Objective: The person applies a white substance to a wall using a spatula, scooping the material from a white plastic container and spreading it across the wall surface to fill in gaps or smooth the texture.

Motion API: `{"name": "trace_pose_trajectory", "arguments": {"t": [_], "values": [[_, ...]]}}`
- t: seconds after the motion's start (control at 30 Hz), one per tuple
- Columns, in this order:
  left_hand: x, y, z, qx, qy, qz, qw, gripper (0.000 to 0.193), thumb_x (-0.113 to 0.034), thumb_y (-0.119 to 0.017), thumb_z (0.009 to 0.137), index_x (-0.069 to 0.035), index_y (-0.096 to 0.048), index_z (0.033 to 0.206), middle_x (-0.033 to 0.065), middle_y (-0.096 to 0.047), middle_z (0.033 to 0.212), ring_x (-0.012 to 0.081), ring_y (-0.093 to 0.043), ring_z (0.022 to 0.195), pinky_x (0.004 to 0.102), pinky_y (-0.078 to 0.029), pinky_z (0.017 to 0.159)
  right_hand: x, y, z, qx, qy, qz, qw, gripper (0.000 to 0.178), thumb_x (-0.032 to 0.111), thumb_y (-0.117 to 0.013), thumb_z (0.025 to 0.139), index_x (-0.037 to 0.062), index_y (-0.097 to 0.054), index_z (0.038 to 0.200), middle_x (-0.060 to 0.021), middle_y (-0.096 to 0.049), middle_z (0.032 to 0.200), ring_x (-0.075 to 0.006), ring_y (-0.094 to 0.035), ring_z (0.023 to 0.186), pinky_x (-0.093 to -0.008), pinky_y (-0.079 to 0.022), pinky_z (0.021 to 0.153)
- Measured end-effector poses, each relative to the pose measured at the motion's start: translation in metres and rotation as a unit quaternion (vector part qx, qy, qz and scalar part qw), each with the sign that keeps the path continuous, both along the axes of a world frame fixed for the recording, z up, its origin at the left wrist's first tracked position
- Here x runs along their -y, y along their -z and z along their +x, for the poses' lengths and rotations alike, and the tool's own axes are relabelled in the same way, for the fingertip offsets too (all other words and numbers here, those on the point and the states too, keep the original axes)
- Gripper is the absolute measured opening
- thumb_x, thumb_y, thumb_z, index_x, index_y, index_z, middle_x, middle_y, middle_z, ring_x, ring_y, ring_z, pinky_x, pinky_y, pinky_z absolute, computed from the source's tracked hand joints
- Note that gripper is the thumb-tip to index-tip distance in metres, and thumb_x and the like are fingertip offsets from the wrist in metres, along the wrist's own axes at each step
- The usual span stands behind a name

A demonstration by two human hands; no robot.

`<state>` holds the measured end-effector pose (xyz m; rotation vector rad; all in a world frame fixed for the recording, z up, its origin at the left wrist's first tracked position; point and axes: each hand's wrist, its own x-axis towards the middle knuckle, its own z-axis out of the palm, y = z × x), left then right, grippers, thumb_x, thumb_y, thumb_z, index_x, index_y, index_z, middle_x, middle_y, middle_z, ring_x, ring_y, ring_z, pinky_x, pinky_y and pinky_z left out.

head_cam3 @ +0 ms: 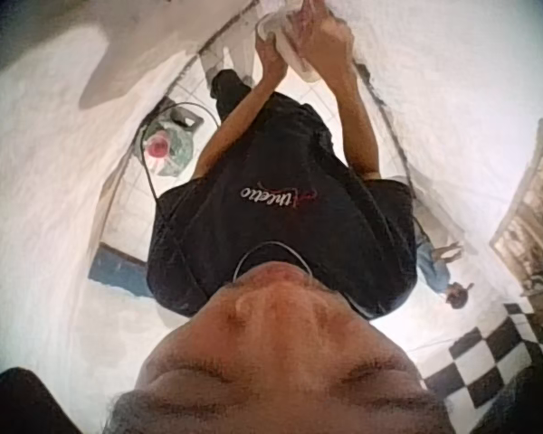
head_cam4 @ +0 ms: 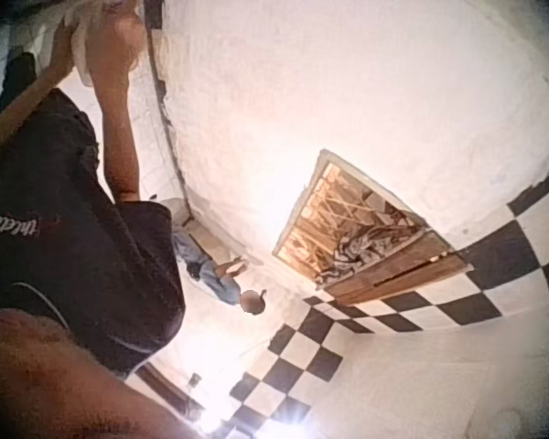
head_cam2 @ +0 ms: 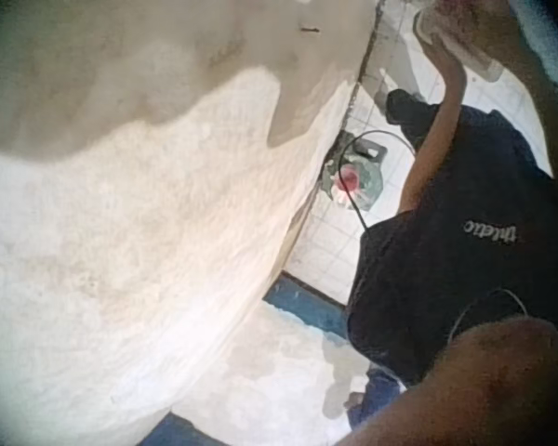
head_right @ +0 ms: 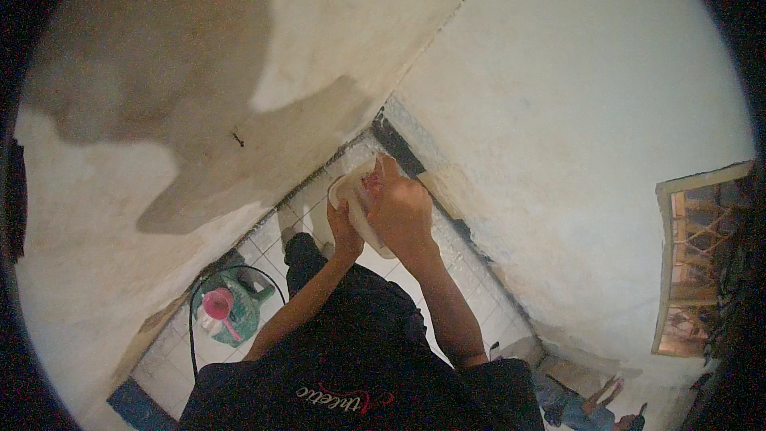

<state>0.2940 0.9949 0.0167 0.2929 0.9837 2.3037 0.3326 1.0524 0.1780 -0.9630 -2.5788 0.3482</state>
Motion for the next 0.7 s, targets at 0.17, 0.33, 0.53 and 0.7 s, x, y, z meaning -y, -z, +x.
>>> {"name": "trace_pose_trajectory", "arguments": {"t": [0.17,0.33,0.53,0.7], "values": [[0.000,0.004,-0.002,0.007,-0.013,0.012,1.000,0.042,-0.023,-0.041,0.095,0.001,-0.041,0.130,0.0151,-0.051,0.122,0.0224,-0.049,0.114,0.0339,-0.039,0.099,-0.001,-0.027,-0.004,-0.014,0.046,-0.054,0.997,0.042,0.002,-0.054,0.077,0.0010,-0.054,0.119,-0.0242,-0.065,0.082,-0.0412,-0.064,0.075,-0.0456,-0.052,0.069],[0.000,-0.001,-0.002,0.031,-0.002,0.028,0.999,0.042,-0.021,-0.039,0.095,0.001,-0.039,0.131,0.0157,-0.051,0.122,0.0228,-0.049,0.114,0.0342,-0.039,0.099,-0.009,-0.015,-0.001,0.030,0.067,-0.012,0.997,0.042,0.024,-0.063,0.084,0.0003,-0.053,0.117,-0.0182,-0.067,0.082,-0.0375,-0.065,0.069,-0.0468,-0.052,0.063],[-0.001,0.002,-0.003,0.055,-0.001,0.032,0.998,0.043,-0.024,-0.040,0.096,0.001,-0.039,0.131,0.0156,-0.051,0.122,0.0225,-0.050,0.114,0.0343,-0.039,0.099,-0.003,-0.014,-0.004,-0.016,0.049,-0.030,0.998,0.043,0.026,-0.061,0.086,-0.0002,-0.052,0.119,-0.0182,-0.067,0.080,-0.0388,-0.065,0.071,-0.0478,-0.051,0.062],[0.002,-0.001,-0.004,0.028,0.004,0.021,0.999,0.043,-0.025,-0.040,0.097,0.002,-0.039,0.131,0.0151,-0.051,0.122,0.0216,-0.050,0.113,0.0339,-0.039,0.098,-0.002,-0.019,-0.011,0.024,0.101,-0.041,0.994,0.042,0.000,-0.054,0.077,-0.0006,-0.055,0.119,-0.0245,-0.066,0.087,-0.0397,-0.065,0.078,-0.0451,-0.052,0.071]]}}
